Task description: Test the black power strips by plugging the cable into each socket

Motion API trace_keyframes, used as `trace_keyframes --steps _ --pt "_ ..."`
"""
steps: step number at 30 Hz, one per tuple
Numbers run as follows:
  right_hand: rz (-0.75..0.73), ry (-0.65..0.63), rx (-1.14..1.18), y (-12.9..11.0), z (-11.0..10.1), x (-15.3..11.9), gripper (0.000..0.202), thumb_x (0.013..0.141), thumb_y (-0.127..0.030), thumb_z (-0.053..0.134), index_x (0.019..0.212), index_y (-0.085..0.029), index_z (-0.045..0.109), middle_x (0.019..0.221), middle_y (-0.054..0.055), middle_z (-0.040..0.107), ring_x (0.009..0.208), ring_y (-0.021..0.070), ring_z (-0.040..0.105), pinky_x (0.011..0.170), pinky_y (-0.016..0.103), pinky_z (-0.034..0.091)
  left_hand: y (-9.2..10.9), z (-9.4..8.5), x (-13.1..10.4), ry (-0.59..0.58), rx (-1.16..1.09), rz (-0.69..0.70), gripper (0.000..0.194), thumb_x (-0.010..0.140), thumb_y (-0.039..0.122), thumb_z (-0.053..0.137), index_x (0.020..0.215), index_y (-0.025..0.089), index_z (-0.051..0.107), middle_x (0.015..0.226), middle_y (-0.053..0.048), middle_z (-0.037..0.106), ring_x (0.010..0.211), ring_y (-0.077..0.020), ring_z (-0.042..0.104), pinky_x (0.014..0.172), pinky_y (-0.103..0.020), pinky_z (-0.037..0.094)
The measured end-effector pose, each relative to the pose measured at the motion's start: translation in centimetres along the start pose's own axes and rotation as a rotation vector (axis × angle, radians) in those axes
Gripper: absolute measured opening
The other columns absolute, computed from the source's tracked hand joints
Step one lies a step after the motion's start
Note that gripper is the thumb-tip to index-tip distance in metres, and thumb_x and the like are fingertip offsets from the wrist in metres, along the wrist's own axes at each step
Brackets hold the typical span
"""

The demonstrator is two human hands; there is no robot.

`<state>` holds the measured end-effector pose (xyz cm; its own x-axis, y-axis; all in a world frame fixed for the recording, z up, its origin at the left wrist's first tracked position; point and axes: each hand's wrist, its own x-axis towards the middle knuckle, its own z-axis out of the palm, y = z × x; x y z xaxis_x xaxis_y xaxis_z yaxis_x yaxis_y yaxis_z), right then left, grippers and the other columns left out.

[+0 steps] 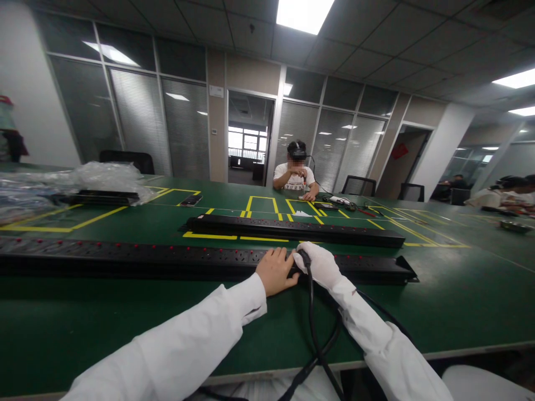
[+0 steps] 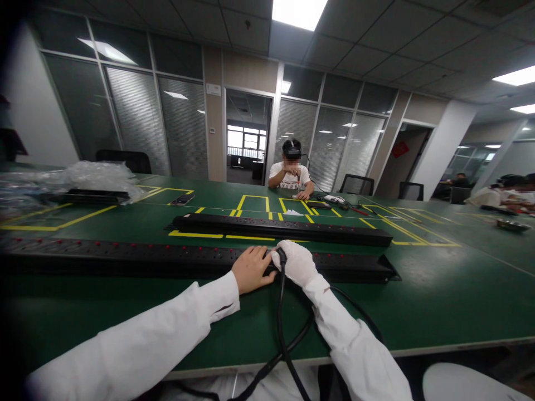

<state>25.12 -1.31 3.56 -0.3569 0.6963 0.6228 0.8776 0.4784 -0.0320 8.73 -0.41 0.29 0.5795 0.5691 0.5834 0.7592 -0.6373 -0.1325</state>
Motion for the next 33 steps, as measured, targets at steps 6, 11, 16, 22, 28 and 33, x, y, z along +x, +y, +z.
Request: trace_keyframes --steps 6,11,16,22,28,33 --pt "-0.002 0.016 0.014 -0.03 0.09 -0.01 0.022 0.083 -0.037 0.043 0.085 -0.021 0.057 0.078 0.002 0.060 0.066 0.0115 0.053 0.061 0.021 0.036 -0.01 -0.03 -0.02 0.003 0.006 0.001 0.053 0.075 0.045 0.045 0.119 0.013 0.043 0.100 -0.013 0.054 0.096 -0.0277 0.049 0.077 -0.039 0.037" --pt "-0.002 0.009 0.014 0.02 0.14 0.02 0.022 0.083 -0.038 0.042 0.086 -0.021 0.056 0.079 0.002 0.060 0.067 0.0118 0.053 0.062 0.020 0.036 -0.04 0.09 -0.02 0.015 0.000 0.000 0.052 0.074 0.046 0.047 0.116 0.014 0.045 0.100 -0.013 0.054 0.096 -0.0275 0.048 0.078 -0.039 0.036" --pt "-0.002 0.014 0.000 0.02 0.17 0.02 0.023 0.083 -0.039 0.042 0.086 -0.021 0.057 0.078 0.002 0.060 0.067 0.0120 0.053 0.061 0.021 0.036 -0.05 0.14 -0.05 0.015 0.001 -0.002 0.052 0.074 0.046 0.047 0.116 0.014 0.045 0.100 -0.013 0.054 0.095 -0.0276 0.049 0.078 -0.039 0.036" --pt "0.007 -0.004 -0.007 -0.02 0.11 0.04 0.024 0.083 -0.040 0.041 0.087 -0.021 0.056 0.079 0.002 0.061 0.067 0.0116 0.053 0.061 0.020 0.036 0.02 0.14 -0.01 0.003 0.004 -0.005 0.054 0.074 0.046 0.047 0.117 0.014 0.044 0.101 -0.013 0.054 0.096 -0.0282 0.048 0.078 -0.040 0.036" --pt "0.002 0.012 0.002 0.00 0.10 0.00 0.023 0.083 -0.039 0.042 0.086 -0.021 0.057 0.080 0.002 0.061 0.067 0.0117 0.053 0.061 0.020 0.036 0.02 -0.04 0.02 -0.008 0.008 -0.004 0.053 0.076 0.045 0.045 0.118 0.014 0.044 0.102 -0.013 0.054 0.096 -0.0277 0.048 0.078 -0.040 0.036" --pt "0.007 0.006 0.006 -0.04 0.07 -0.01 0.023 0.082 -0.039 0.043 0.086 -0.021 0.057 0.079 0.002 0.061 0.067 0.0120 0.053 0.061 0.021 0.036 -0.04 -0.08 -0.05 0.005 -0.005 -0.002 0.050 0.076 0.041 0.045 0.118 0.014 0.044 0.102 -0.013 0.054 0.096 -0.0275 0.048 0.078 -0.040 0.037"
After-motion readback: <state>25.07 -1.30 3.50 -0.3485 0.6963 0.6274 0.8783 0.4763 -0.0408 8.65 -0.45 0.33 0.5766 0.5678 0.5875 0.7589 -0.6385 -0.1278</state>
